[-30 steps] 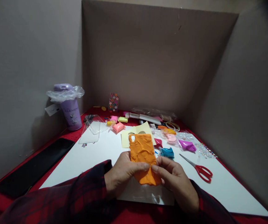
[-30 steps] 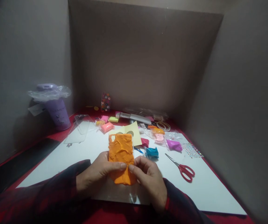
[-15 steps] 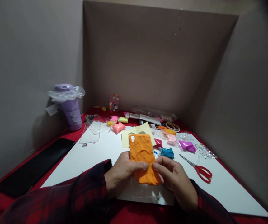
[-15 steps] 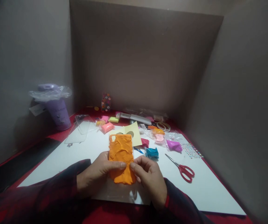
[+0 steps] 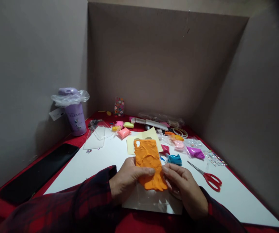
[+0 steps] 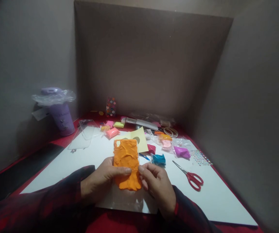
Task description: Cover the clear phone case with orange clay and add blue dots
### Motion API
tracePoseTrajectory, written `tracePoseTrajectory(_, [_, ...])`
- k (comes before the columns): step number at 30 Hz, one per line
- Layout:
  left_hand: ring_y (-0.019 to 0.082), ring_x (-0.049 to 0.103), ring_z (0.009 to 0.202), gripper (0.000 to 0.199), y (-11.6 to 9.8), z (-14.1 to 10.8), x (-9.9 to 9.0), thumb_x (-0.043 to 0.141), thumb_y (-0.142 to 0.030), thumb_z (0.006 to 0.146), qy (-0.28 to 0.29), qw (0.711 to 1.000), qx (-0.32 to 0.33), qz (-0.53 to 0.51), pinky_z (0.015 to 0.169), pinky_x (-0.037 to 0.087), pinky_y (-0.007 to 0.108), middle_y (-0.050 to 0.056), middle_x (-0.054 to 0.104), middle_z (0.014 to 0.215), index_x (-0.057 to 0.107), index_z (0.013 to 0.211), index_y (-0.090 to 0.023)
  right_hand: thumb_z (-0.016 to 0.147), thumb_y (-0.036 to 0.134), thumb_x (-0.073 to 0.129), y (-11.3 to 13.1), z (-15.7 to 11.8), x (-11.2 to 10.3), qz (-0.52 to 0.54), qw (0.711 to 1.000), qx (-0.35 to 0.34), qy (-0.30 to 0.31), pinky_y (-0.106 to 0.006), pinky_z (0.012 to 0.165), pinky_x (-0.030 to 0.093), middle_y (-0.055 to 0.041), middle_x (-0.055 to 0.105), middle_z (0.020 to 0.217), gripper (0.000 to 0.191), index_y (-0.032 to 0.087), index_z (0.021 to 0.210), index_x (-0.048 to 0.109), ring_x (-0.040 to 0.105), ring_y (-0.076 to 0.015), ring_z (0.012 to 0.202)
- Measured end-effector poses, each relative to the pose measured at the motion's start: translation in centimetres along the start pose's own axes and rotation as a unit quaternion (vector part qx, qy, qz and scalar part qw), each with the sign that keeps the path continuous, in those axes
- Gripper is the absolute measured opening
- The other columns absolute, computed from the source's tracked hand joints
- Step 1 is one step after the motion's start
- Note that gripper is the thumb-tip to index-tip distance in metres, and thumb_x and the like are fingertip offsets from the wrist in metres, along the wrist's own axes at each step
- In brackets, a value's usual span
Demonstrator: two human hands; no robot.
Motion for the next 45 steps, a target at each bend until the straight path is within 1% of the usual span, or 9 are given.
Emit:
tracePoseTrajectory(9, [0.021,0.062,0.081,0.033,0.0,0.2,-0.1,0.069,-0.017,0.068,0.016,1.0,0.019,-0.016,0.079,0.046,0.034,0.014,0.064,0.095,0.061,0.098,-0.007,0.073,0.038,0.065,0.2,-0.2,0.1,0.009,1.0,-0.002,-0.014,-0.016,0.038,0.011,0.0074,0.038,0.048,0.027,0.015,0.067,0.051,0.023,-0.002,0.038])
tracePoseTrajectory(13, [0.021,0.061,0.086,0.032,-0.3,0.1,0.5,0.064,-0.017,0.073,0.056,0.997,0.02,-0.044,0.085,0.043,0.034,0.014,0.063,0.099,0.06,0.103,-0.008,0.07,0.039,0.067,0.3,-0.4,0.1,0.059,0.997,-0.008,-0.041,-0.013,0.041,0.022,0.0044,0.045,0.057,0.028,0.015,0.072,0.053,0.035,-0.0029,0.044])
tracePoseTrajectory(18, [0.021,0.061,0.085,0.028,-0.6,0.0,0.5,0.06,-0.014,0.075,0.044,0.998,0.021,-0.047,0.081,0.045,0.033,0.015,0.064,0.097,0.061,0.102,-0.006,0.069,0.037,0.069,0.5,-0.6,0.0,0.084,0.996,-0.015,-0.038,-0.012,0.043,0.031,0.0025,0.051,0.059,0.026,0.015,0.071,0.055,0.043,-0.0047,0.049])
tracePoseTrajectory(25, [0.019,0.06,0.075,0.035,0.3,0.4,-0.2,0.065,-0.006,0.064,0.041,0.999,0.029,0.015,0.075,0.045,0.032,0.012,0.065,0.089,0.061,0.099,-0.008,0.072,0.04,0.066,1.1,-0.6,0.8,0.139,0.99,-0.021,-0.001,-0.018,0.05,0.044,-0.0028,0.062,0.073,0.025,0.018,0.077,0.058,0.058,-0.013,0.061])
tracePoseTrajectory(29, [0.017,0.059,0.073,0.035,0.4,0.2,0.0,0.068,-0.008,0.061,0.051,0.998,0.01,0.022,0.074,0.045,0.032,0.011,0.065,0.088,0.062,0.095,-0.009,0.069,0.032,0.071,1.0,-0.4,1.3,0.182,0.982,-0.03,0.049,-0.03,0.066,0.051,-0.0071,0.066,0.084,0.025,0.018,0.087,0.062,0.063,-0.0212,0.075])
tracePoseTrajectory(34, [0.018,0.06,0.076,0.031,-0.3,0.1,-0.1,0.064,-0.025,0.072,0.016,0.999,0.034,0.01,0.077,0.045,0.033,0.013,0.065,0.089,0.061,0.098,-0.008,0.071,0.027,0.07,0.4,-0.1,1.1,0.175,0.981,-0.046,0.066,-0.035,0.076,0.05,-0.0075,0.067,0.088,0.023,0.018,0.091,0.063,0.063,-0.0228,0.081])
tracePoseTrajectory(37, [0.018,0.061,0.07,0.029,-0.3,0.2,-0.2,0.062,-0.025,0.073,0.001,0.999,0.023,0.022,0.072,0.046,0.032,0.012,0.066,0.083,0.063,0.096,-0.007,0.07,0.028,0.071,0.2,-0.2,1.4,0.167,0.981,-0.037,0.092,-0.035,0.075,0.05,-0.007,0.067,0.087,0.023,0.019,0.09,0.064,0.064,-0.0228,0.08])
tracePoseTrajectory(41, [0.018,0.061,0.065,0.028,0.0,0.3,-0.2,0.065,-0.023,0.071,-0.006,1.0,0.012,0.026,0.067,0.047,0.029,0.012,0.066,0.077,0.064,0.093,-0.005,0.073,0.033,0.067,0.5,-0.3,1.8,0.174,0.981,-0.037,0.074,-0.034,0.074,0.051,-0.0091,0.067,0.092,0.025,0.02,0.095,0.064,0.063,-0.0245,0.085])
tracePoseTrajectory(45, [0.018,0.062,0.069,0.032,0.0,0.3,0.2,0.064,-0.029,0.073,0.034,0.999,0.019,-0.004,0.072,0.047,0.03,0.013,0.066,0.081,0.064,0.094,-0.006,0.075,0.032,0.066,0.5,-0.3,1.8,0.174,0.982,-0.048,0.055,-0.036,0.078,0.05,-0.009,0.067,0.093,0.024,0.02,0.095,0.064,0.063,-0.0241,0.084])
Point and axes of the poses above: each hand's wrist, its own z-axis towards the middle knuckle, its own x-axis out of the palm, y = z × x, the point moved 3 cm from there along z, towards the middle knuckle
